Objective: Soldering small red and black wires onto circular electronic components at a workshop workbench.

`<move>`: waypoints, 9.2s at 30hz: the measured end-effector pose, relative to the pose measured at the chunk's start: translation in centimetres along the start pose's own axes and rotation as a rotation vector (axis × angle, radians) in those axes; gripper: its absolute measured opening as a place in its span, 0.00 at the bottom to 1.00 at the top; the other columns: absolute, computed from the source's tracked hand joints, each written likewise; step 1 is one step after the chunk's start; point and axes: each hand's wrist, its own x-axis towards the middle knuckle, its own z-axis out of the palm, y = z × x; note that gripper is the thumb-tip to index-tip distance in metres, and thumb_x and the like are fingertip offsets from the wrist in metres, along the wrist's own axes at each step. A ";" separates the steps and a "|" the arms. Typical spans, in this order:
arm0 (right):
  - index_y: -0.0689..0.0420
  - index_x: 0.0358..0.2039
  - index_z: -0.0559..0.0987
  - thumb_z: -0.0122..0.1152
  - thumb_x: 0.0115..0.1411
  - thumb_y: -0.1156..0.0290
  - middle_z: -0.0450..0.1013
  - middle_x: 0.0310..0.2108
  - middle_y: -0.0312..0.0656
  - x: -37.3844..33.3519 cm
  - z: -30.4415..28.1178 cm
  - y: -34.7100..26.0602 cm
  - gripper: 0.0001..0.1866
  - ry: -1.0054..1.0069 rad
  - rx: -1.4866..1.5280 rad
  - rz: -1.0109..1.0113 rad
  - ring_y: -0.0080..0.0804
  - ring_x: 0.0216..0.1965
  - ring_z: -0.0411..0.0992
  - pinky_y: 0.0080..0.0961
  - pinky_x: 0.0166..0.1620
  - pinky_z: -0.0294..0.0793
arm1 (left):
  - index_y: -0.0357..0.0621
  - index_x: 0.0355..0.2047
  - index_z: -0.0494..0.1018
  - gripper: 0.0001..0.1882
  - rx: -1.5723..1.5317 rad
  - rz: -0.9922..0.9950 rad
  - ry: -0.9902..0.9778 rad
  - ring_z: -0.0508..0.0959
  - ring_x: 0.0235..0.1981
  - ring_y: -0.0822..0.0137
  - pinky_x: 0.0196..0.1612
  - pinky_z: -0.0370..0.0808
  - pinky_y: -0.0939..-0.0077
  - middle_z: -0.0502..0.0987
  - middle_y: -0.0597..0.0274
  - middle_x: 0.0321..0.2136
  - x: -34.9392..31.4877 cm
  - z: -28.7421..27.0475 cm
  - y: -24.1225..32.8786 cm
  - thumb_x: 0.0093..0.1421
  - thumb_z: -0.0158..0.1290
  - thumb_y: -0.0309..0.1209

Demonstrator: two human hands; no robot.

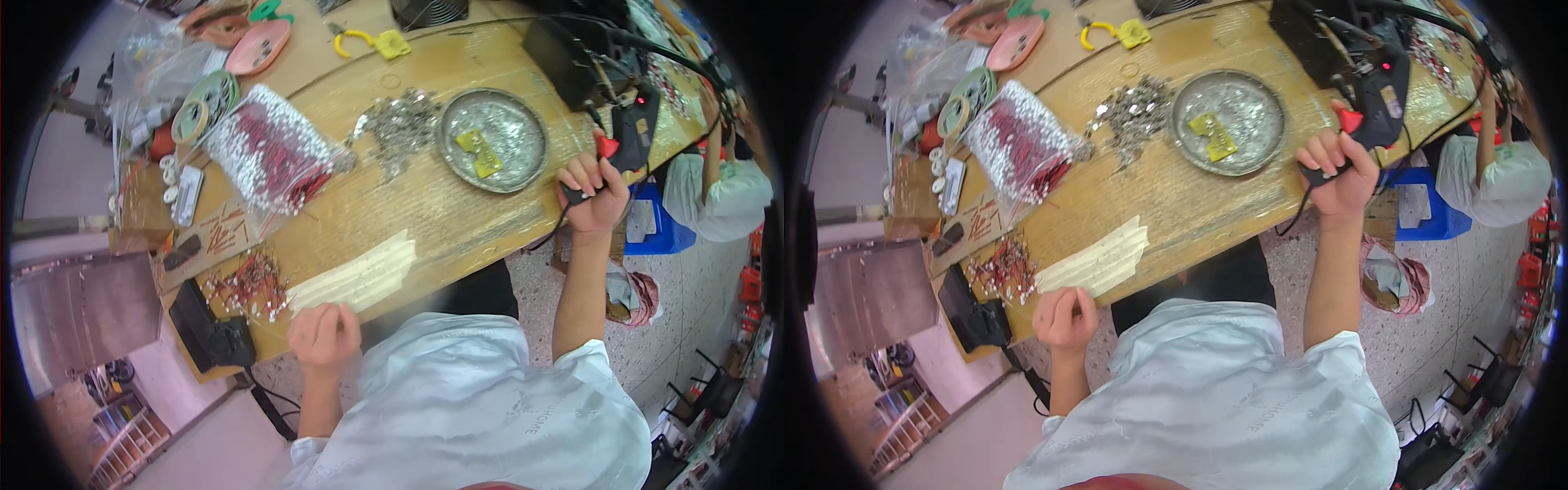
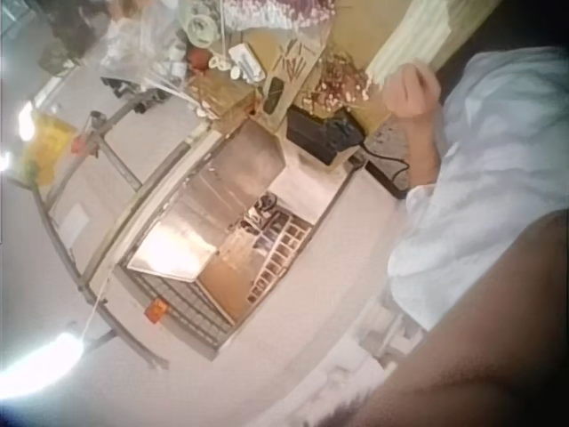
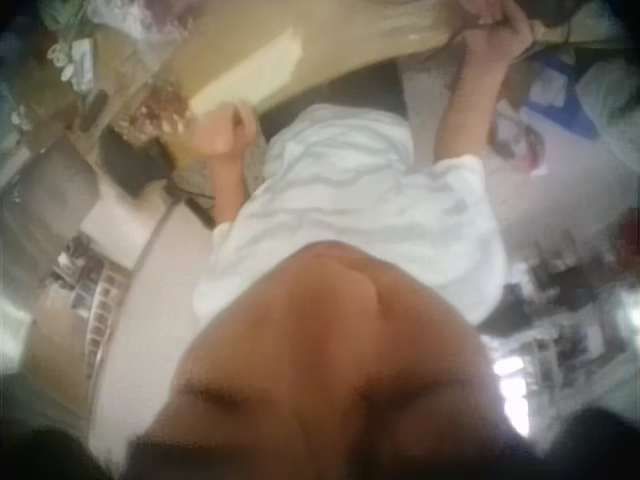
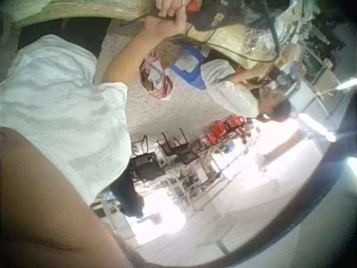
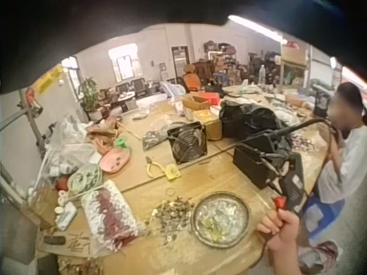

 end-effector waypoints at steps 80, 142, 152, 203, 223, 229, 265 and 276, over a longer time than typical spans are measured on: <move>0.53 0.65 0.65 0.53 0.58 0.71 0.59 0.22 0.33 -0.2 -0.6 0.2 0.32 0.044 0.036 0.014 0.23 0.24 0.60 0.28 0.37 0.64 | 0.38 0.45 0.73 0.14 -1.216 -0.633 -0.255 0.82 0.38 0.70 0.42 0.81 0.76 0.79 0.62 0.38 12.8 4.7 -2.2 0.60 0.61 0.17; 0.57 0.63 0.66 0.53 0.55 0.76 0.58 0.20 0.34 0.0 0.7 0.3 0.32 0.099 -0.083 0.073 0.25 0.23 0.60 0.30 0.36 0.64 | 0.41 0.29 0.72 0.05 -0.016 0.322 -0.617 0.79 0.32 0.51 0.37 0.76 0.57 0.76 0.54 0.28 10.7 3.5 1.4 0.54 0.55 0.29; 0.55 0.65 0.65 0.54 0.57 0.76 0.60 0.22 0.33 0.0 1.2 0.5 0.33 0.051 -0.157 0.079 0.23 0.24 0.60 0.28 0.37 0.64 | 0.40 0.31 0.73 0.06 -0.052 0.266 -0.672 0.78 0.34 0.49 0.37 0.77 0.54 0.76 0.51 0.29 10.7 3.3 1.4 0.57 0.55 0.29; 0.59 0.63 0.66 0.55 0.56 0.75 0.61 0.22 0.33 -0.1 0.9 0.4 0.31 0.082 -0.143 0.099 0.24 0.24 0.61 0.30 0.37 0.65 | 0.42 0.26 0.74 0.10 0.041 0.201 -0.639 0.79 0.28 0.47 0.33 0.75 0.51 0.76 0.52 0.24 11.7 3.0 2.7 0.61 0.56 0.35; 0.60 0.65 0.65 0.54 0.58 0.75 0.59 0.22 0.33 0.5 1.1 0.2 0.32 0.073 -0.153 0.102 0.22 0.24 0.59 0.28 0.37 0.63 | 0.45 0.32 0.80 0.04 0.422 -0.012 -0.386 0.80 0.33 0.51 0.36 0.77 0.56 0.78 0.58 0.31 14.1 1.6 -4.9 0.56 0.60 0.29; 0.59 0.66 0.63 0.54 0.59 0.75 0.59 0.23 0.32 0.2 0.9 0.0 0.32 0.063 -0.164 0.080 0.21 0.24 0.58 0.27 0.38 0.63 | 0.46 0.33 0.82 0.09 0.377 0.145 -0.453 0.78 0.41 0.57 0.42 0.74 0.60 0.78 0.62 0.34 13.8 0.0 -5.2 0.51 0.58 0.23; 0.63 0.66 0.62 0.54 0.60 0.76 0.61 0.24 0.33 -0.6 2.0 0.6 0.33 0.083 -0.236 -0.018 0.22 0.26 0.61 0.28 0.38 0.65 | 0.36 0.42 0.76 0.10 -1.196 -0.476 -0.302 0.76 0.30 0.75 0.35 0.73 0.79 0.77 0.66 0.27 8.7 3.6 4.9 0.74 0.47 0.30; 0.61 0.35 0.77 0.69 0.55 0.80 0.75 0.26 0.34 -6.5 13.0 6.8 0.09 0.209 -0.781 -0.137 0.19 0.27 0.74 0.19 0.31 0.71 | 0.36 0.46 0.75 0.11 -1.701 -0.644 -0.402 0.65 0.23 0.81 0.25 0.60 0.86 0.71 0.71 0.23 9.6 4.7 9.7 0.75 0.46 0.31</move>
